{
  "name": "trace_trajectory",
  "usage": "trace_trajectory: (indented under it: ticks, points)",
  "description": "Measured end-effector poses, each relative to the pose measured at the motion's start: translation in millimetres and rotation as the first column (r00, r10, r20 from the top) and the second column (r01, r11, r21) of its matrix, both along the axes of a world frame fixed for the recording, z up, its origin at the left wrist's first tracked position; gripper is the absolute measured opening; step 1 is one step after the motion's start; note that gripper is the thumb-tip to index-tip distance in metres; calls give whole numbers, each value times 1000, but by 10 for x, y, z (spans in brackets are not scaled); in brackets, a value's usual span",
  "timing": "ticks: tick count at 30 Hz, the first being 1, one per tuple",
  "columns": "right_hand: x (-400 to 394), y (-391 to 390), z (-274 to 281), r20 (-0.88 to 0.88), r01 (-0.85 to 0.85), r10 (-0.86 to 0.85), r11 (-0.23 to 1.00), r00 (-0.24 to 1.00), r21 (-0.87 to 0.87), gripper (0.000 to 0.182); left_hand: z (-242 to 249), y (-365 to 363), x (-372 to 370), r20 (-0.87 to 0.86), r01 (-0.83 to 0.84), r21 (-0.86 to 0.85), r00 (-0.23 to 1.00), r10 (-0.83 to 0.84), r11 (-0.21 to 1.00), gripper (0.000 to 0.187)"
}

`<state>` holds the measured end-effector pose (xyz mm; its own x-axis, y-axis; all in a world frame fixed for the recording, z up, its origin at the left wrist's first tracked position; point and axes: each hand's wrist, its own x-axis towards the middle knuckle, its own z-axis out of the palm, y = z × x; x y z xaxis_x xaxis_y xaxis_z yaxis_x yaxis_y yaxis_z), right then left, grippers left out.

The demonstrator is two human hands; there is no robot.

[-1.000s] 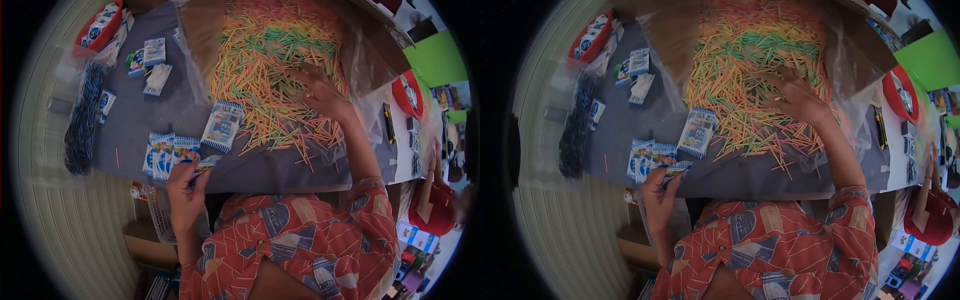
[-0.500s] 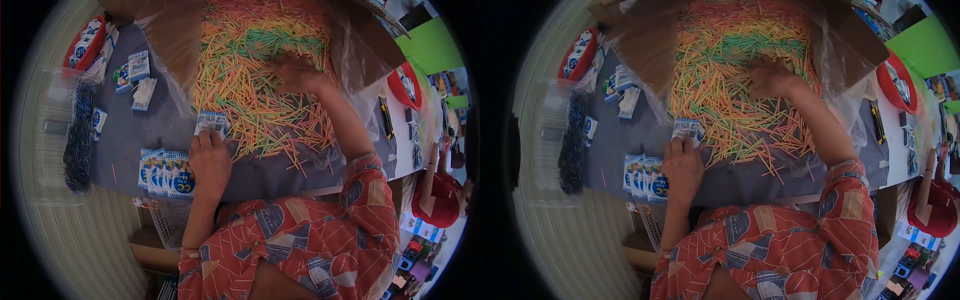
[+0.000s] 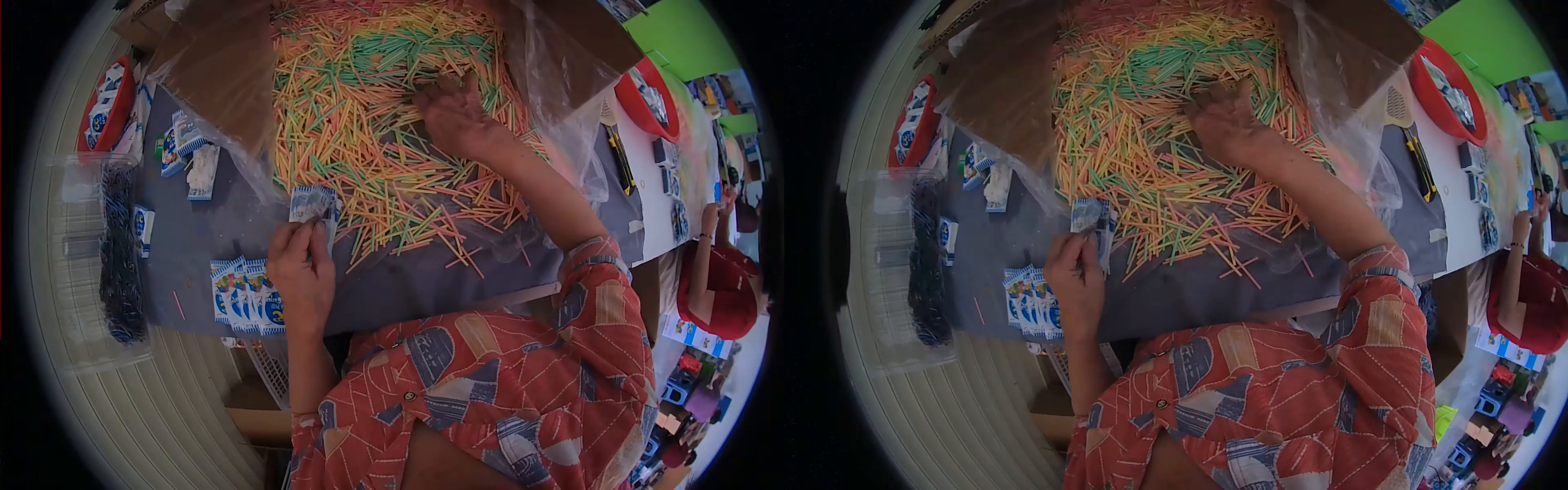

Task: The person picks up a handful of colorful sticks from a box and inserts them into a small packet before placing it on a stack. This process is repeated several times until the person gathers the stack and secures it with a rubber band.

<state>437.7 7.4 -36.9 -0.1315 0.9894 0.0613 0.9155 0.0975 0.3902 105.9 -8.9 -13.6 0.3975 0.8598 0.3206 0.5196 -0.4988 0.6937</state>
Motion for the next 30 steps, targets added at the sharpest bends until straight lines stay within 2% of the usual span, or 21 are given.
trace_trajectory:
  ticks: [1,3,6,7,8,9,11,12,13,15,16,18,19,21,22,23,25,26,27,28,30]
  points:
    - [44,-1,22,-84,1,3,999,996,47,23,16,12,1,2,0,2,1000,0,1000,19]
    - [125,-17,72,-248,4,29,991,968,131,20,50,9,-15,-240,26,431,967,87,902,20]
    - [92,24,168,-401,5,84,976,912,217,18,-56,-66,29,-302,56,327,952,49,943,21]
    - [59,27,214,-793,134,39,979,608,151,15,-45,-47,25,-298,52,333,953,53,942,21]
    - [32,13,238,-988,212,-10,977,152,23,13,-35,-57,17,-266,31,294,963,51,955,20]
    - [31,25,221,-987,206,-11,978,157,22,13,-35,-70,7,-232,9,255,971,52,967,19]
    - [-30,99,232,-888,244,58,968,-455,-62,2,-32,-44,-23,-228,-3,221,972,55,975,19]
    - [-138,115,208,-864,350,220,935,-453,55,7,-21,-18,-36,-228,-4,189,972,48,982,18]
    - [-153,119,220,-864,345,222,937,-452,61,7,-10,11,-42,-225,-10,194,973,54,981,18]
    - [-138,93,195,-739,295,278,949,-614,112,10,-5,42,-42,-89,-25,429,994,69,903,15]
    - [-163,75,165,-742,294,273,950,-613,107,10,-30,27,-44,-88,-26,424,994,70,905,15]
    - [-225,63,89,-922,277,230,950,-312,143,13,-102,-17,-54,-255,63,363,966,34,930,15]
    - [-211,89,-32,-921,276,234,950,-312,148,13,-110,-32,-64,-254,62,368,967,36,928,15]
    - [-130,145,-291,-938,81,299,945,174,316,21,-120,-60,-66,-222,59,347,975,21,936,16]
    - [-125,95,-169,-998,75,60,995,-14,59,29,-104,-67,-58,-218,50,342,976,27,939,16]
    - [-144,101,-125,-998,67,53,996,-14,52,29,-65,-59,-57,-235,32,312,971,45,949,16]
    - [-178,162,-75,-899,163,179,979,-399,122,30,-63,-21,-83,-253,10,289,965,66,957,15]
    - [-207,172,-70,-818,204,224,970,-530,134,26,-102,10,-111,-133,-3,211,991,32,978,13]
    - [-198,157,-35,-817,202,226,970,-530,136,26,-120,38,-125,-8,-3,131,1000,4,991,10]
    - [-208,117,74,-745,149,210,978,-633,149,25,-112,56,-124,-10,-2,133,1000,4,991,10]
    - [-156,51,180,-576,-29,95,979,-812,202,25,-58,54,-125,300,57,-110,954,-21,992,5]
